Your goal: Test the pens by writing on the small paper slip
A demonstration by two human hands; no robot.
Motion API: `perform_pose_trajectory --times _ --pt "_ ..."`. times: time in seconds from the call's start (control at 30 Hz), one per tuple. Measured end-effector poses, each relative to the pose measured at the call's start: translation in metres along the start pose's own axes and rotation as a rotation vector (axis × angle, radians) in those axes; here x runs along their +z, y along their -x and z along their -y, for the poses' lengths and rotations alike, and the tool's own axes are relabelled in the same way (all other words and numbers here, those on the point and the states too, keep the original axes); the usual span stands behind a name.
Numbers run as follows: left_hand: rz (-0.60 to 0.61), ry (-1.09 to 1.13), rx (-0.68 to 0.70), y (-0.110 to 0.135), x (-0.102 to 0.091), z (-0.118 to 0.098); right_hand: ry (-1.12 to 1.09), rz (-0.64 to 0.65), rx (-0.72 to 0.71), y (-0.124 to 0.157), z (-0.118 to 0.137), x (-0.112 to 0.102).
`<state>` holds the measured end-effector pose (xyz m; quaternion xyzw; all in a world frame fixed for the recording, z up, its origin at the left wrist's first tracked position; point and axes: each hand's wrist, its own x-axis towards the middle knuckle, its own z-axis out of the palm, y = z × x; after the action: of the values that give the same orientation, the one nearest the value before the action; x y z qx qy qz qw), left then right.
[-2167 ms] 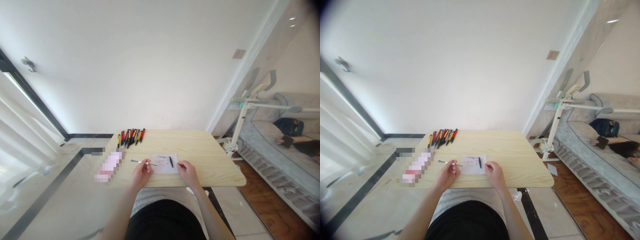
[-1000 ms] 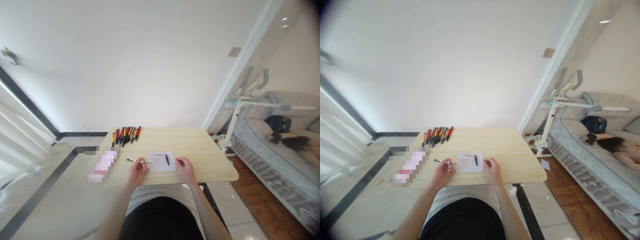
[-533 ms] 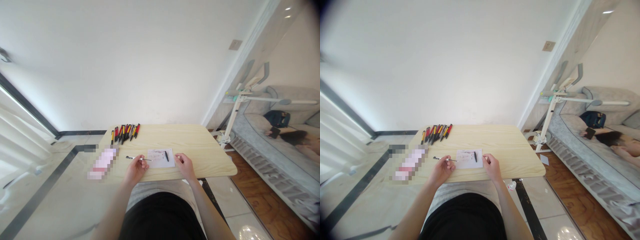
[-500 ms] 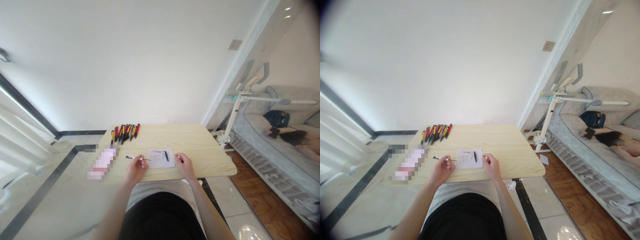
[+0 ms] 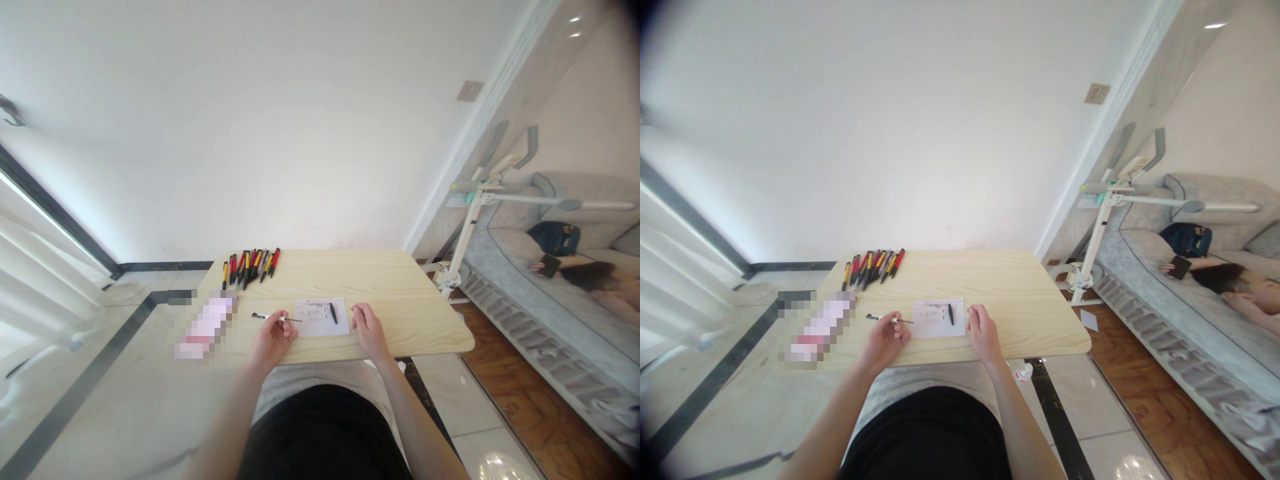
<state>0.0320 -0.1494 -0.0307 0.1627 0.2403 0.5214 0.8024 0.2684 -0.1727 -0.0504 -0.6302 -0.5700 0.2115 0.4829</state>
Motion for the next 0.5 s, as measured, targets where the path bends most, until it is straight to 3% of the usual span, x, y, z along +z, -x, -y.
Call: perform_pose_trajectory --times 0.5 --pt "0.021 0.009 0.006 0.0 -0.0025 -0.0005 -0.065 -0.018 -0.002 0.0016 -0.0046 0.0012"
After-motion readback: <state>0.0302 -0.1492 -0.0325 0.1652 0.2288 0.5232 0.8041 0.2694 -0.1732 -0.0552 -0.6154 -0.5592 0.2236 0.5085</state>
